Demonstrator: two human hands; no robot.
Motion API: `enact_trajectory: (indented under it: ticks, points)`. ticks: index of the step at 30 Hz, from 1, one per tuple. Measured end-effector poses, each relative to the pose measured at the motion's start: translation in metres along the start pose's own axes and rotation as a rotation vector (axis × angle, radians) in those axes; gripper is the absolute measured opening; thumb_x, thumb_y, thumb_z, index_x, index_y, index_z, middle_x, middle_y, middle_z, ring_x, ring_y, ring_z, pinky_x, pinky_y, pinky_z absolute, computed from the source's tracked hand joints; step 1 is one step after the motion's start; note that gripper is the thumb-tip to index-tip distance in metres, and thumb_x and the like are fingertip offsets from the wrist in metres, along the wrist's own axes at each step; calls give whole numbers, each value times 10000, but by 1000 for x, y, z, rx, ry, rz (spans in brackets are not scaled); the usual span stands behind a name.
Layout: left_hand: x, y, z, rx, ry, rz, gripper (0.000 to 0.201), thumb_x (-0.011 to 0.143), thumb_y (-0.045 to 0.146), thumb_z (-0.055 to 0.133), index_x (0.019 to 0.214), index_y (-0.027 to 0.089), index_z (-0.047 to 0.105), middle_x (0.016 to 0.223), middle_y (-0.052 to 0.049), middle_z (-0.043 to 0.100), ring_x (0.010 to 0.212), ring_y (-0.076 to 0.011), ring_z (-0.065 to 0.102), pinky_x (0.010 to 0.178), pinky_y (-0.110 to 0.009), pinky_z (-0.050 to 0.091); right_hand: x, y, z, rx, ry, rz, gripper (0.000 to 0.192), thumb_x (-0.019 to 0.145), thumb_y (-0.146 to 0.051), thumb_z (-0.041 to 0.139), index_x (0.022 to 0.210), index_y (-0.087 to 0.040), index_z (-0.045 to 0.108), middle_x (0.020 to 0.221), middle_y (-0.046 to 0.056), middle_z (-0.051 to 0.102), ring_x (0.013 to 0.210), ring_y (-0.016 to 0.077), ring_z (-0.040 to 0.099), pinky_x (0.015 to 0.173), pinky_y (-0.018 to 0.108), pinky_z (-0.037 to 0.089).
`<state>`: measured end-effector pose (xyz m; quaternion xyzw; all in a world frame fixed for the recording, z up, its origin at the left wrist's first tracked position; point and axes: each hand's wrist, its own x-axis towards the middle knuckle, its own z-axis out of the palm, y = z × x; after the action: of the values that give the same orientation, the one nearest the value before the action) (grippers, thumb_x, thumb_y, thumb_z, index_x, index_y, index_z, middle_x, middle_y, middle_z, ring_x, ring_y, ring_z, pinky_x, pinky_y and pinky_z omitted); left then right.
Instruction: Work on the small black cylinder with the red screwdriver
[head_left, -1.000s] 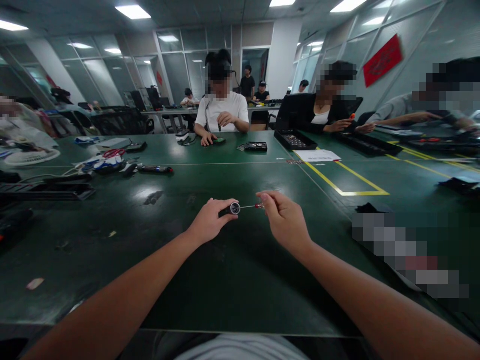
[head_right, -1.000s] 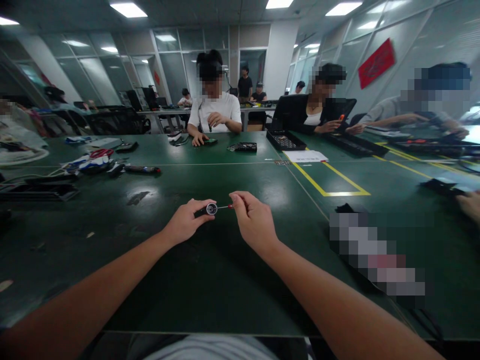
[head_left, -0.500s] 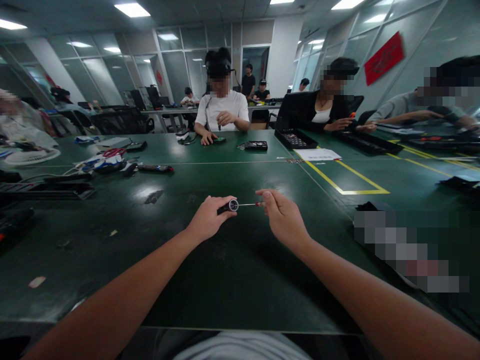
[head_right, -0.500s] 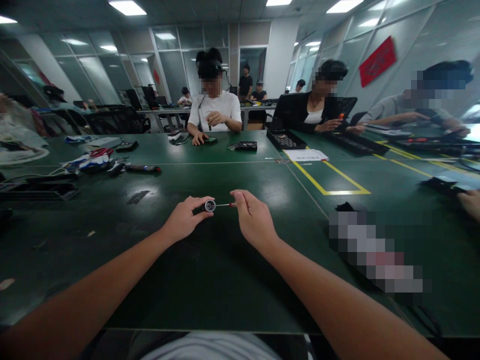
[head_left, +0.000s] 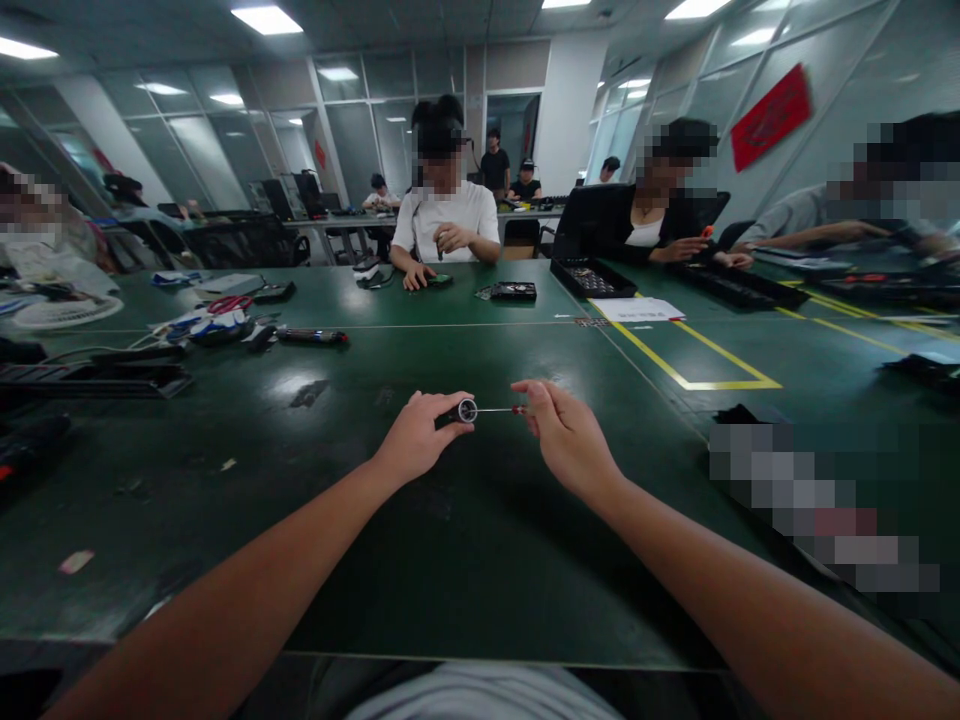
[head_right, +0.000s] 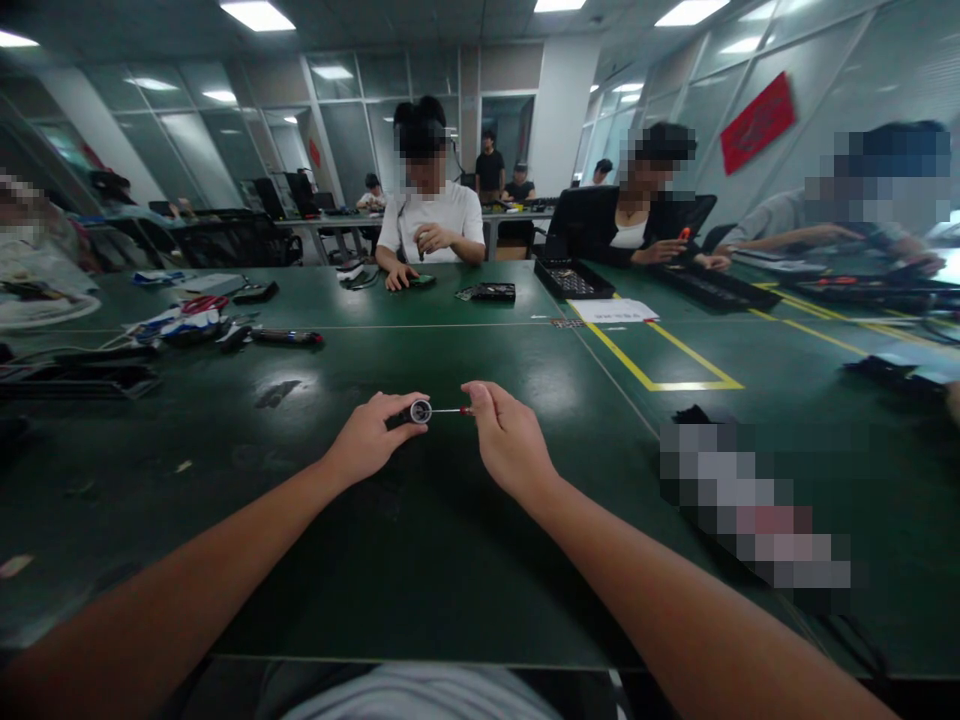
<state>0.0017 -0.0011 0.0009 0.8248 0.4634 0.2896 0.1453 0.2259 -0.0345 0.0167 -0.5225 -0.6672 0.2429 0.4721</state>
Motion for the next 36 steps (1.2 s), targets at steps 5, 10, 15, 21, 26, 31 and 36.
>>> enact_trajectory:
  ticks: [5,10,15,21,26,31,36]
  points:
    - [0,0,0,-4,-16,3,346,921,344,660,1264,301,653,1143,-21,723,1002,-248,622,985,-461,429,0,-2,0,-45,-28,-8,353,1003,-388,429,1236,-217,633,796,26,655,672,184,596,629,325,458]
    - [0,1,-2,-23,2,-22,361,917,343,663,1276,310,651,1167,-24,718,1017,-253,623,980,-460,440,-3,-2,0,-2,-61,-36,346,980,-338,467,1296,-223,546,845,22,649,678,179,588,618,318,452]
    - [0,2,-1,-7,2,-14,360,919,363,657,1275,307,653,1142,-30,721,1023,-260,622,1016,-490,424,0,-1,-2,-2,-15,30,353,1015,-434,390,1189,-227,618,818,25,647,691,186,596,633,324,451]
    - [0,0,2,3,-73,-24,367,922,358,651,1284,300,639,1182,-38,709,1108,-266,607,1149,-614,256,0,-4,-2,-63,-51,-4,350,987,-377,448,1271,-210,564,804,20,654,611,172,564,580,313,420]
    - [-1,-1,5,24,-96,-47,379,921,388,645,1294,321,632,1256,-40,686,1213,-281,571,1183,-653,157,-2,-6,-2,-24,-42,-40,271,957,-350,498,1173,-208,576,832,22,653,698,186,605,642,320,453]
    - [-1,-3,7,24,-107,-36,388,914,398,651,1297,336,631,1248,-35,689,1217,-287,568,1184,-673,126,0,-4,-2,-36,-27,-14,371,1024,-442,359,1036,-224,658,779,29,649,711,200,622,637,326,452]
    - [0,0,3,20,-69,-47,376,915,369,653,1286,306,640,1189,-41,706,1131,-274,599,1170,-646,196,-1,-3,-1,-39,-57,-50,293,987,-349,451,1226,-206,540,814,20,638,689,190,600,631,324,455]
